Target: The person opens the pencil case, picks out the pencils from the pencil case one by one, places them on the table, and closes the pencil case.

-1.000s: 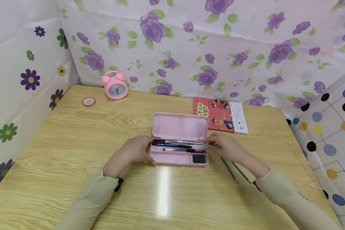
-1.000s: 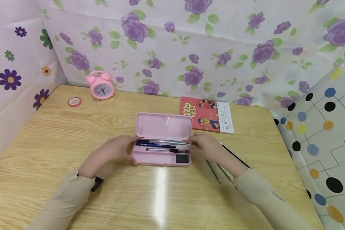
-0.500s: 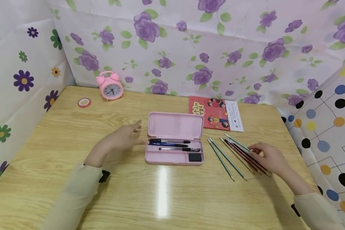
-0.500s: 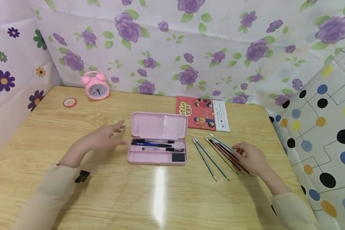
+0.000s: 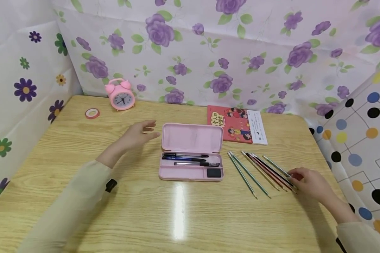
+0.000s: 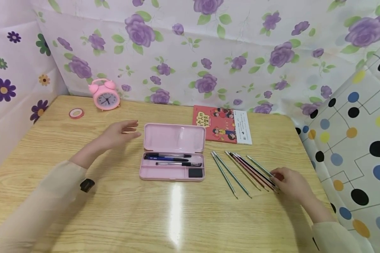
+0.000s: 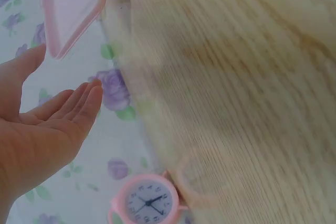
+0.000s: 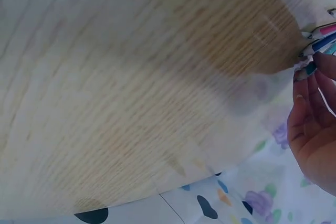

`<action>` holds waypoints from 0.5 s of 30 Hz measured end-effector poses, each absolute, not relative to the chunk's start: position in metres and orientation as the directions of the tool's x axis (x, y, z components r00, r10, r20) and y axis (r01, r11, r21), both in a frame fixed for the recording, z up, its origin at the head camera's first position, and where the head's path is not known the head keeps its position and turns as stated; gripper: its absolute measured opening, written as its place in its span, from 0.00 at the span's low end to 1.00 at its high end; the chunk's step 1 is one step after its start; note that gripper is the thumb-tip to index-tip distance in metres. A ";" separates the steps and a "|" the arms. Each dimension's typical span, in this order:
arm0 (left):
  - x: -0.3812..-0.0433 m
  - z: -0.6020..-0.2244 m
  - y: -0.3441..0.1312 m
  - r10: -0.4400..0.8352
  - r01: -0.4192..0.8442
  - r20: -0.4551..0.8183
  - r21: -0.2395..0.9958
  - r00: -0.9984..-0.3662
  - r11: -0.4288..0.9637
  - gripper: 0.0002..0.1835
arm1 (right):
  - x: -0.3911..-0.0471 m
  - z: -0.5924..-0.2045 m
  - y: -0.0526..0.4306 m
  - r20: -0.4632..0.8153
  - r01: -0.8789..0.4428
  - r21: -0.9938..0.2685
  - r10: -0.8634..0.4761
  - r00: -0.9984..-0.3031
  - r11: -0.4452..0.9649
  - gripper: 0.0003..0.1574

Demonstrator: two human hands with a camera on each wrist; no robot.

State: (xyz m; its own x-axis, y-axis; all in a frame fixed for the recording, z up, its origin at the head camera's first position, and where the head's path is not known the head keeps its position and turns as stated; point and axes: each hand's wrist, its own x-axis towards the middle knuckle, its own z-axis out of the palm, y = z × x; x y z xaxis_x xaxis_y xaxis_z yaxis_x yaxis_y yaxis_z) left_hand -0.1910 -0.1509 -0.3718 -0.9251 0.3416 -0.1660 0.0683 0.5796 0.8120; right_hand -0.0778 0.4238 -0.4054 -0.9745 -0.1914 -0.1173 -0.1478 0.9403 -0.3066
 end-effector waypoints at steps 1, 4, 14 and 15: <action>-0.192 -0.373 -0.149 0.340 0.058 -0.172 0.819 -0.925 0.571 0.36 | -0.078 -0.405 0.423 -0.129 -0.150 -0.304 -0.197 -0.972 0.941 0.15; -0.194 -0.376 -0.140 0.343 0.043 -0.172 0.841 -0.923 0.539 0.36 | -0.081 -0.400 0.420 -0.137 -0.172 -0.280 -0.217 -0.967 0.944 0.15; -0.211 -0.380 -0.113 0.340 0.020 -0.185 0.855 -0.922 0.519 0.33 | -0.117 -0.378 0.376 -0.086 -0.283 -0.268 -0.316 -0.945 0.921 0.17; -0.213 -0.381 -0.111 0.345 0.032 -0.178 0.851 -0.922 0.524 0.31 | -0.122 -0.376 0.368 -0.088 -0.291 -0.278 -0.326 -0.941 0.916 0.17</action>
State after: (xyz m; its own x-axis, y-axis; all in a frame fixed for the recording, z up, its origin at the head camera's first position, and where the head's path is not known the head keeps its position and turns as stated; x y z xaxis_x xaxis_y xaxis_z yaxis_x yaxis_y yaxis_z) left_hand -0.2132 -0.1111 -0.3807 -0.9216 0.3451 -0.1775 0.0322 0.5239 0.8512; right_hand -0.1222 0.3682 -0.3761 -0.9415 -0.3255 -0.0877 -0.2907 0.9156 -0.2778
